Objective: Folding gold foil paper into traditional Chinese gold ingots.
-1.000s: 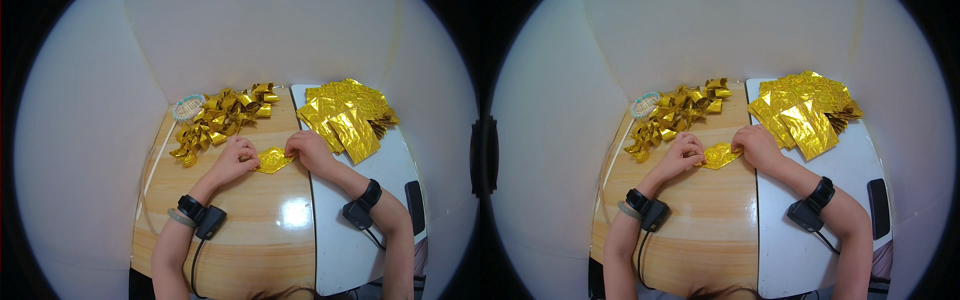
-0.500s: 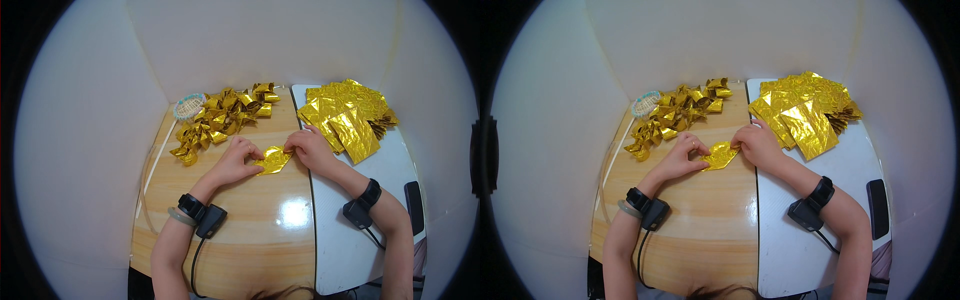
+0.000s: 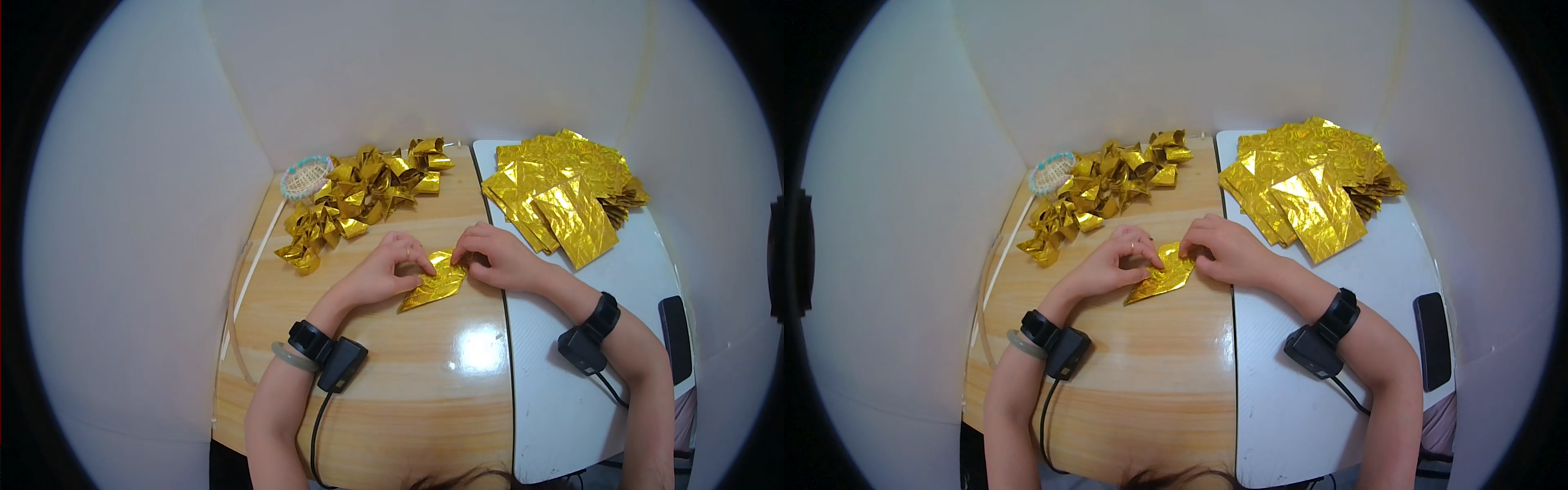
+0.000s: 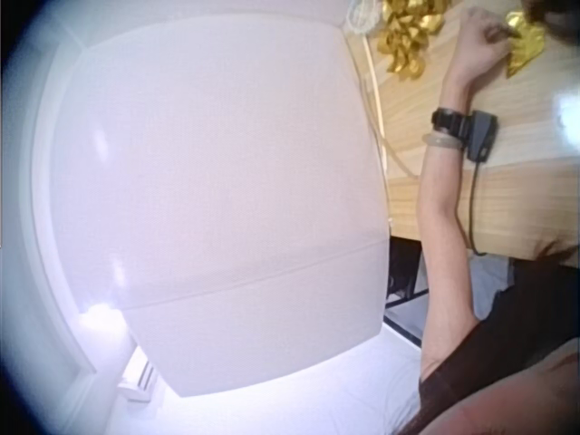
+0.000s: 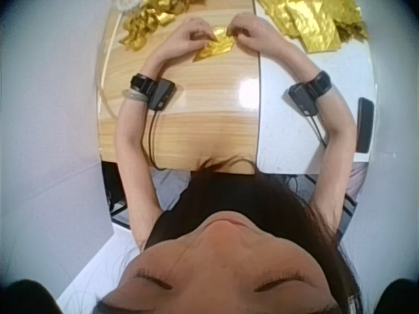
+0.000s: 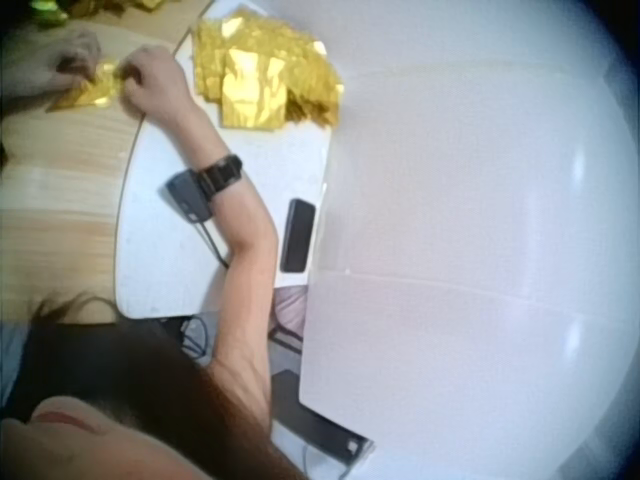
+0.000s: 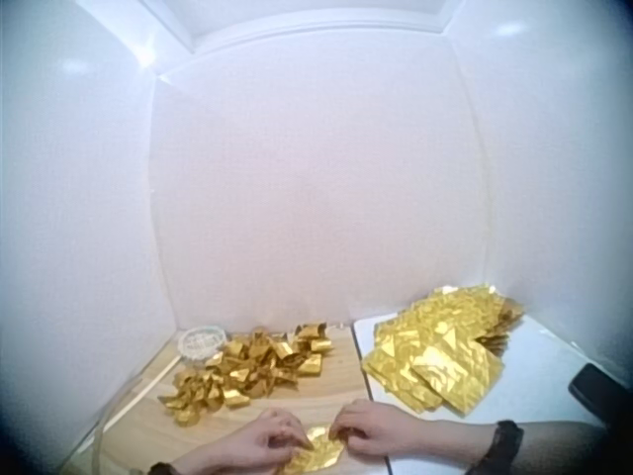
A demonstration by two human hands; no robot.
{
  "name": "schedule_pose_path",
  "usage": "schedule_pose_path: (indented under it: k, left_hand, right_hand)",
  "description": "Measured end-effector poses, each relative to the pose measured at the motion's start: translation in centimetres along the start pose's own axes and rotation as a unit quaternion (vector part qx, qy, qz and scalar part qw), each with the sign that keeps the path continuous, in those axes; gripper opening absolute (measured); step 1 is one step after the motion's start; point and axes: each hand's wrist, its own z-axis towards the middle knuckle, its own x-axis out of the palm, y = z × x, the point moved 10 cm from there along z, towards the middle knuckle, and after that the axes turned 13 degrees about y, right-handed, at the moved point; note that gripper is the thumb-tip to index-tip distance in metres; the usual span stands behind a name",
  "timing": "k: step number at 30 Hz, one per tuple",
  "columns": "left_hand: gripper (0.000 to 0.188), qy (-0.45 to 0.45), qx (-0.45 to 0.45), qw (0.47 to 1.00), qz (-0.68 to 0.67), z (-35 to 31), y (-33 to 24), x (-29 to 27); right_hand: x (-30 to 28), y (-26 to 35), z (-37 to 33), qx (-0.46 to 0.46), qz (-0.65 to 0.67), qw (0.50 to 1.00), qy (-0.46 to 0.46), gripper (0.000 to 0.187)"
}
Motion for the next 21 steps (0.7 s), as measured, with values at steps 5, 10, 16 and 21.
schedule_pose_path:
  k: [5,10,16,21]
  left_hand:
    - [0.032,-0.012,-0.026,0.999,-0.019,-0.1,0.4,-0.1]
    - [0.028,-0.031,-0.045,0.977,-0.207,-0.4,2.9,0.3]
    - [0.018,-0.039,-0.042,0.993,-0.100,-0.3,1.3,-0.5]
    - [0.016,-0.032,-0.044,0.995,-0.082,-0.3,1.8,-0.5]
  right_hand:
    - [-0.1,0.8,0.1,-0.013,-0.012,1.000,0.025,0.024]
    - [0.2,1.1,0.4,-0.029,-0.022,0.999,0.029,0.033]
    - [0.0,1.5,0.0,-0.058,-0.045,0.997,0.015,0.030]
    - [-0.2,1.3,0.0,-0.059,-0.053,0.997,-0.008,0.020]
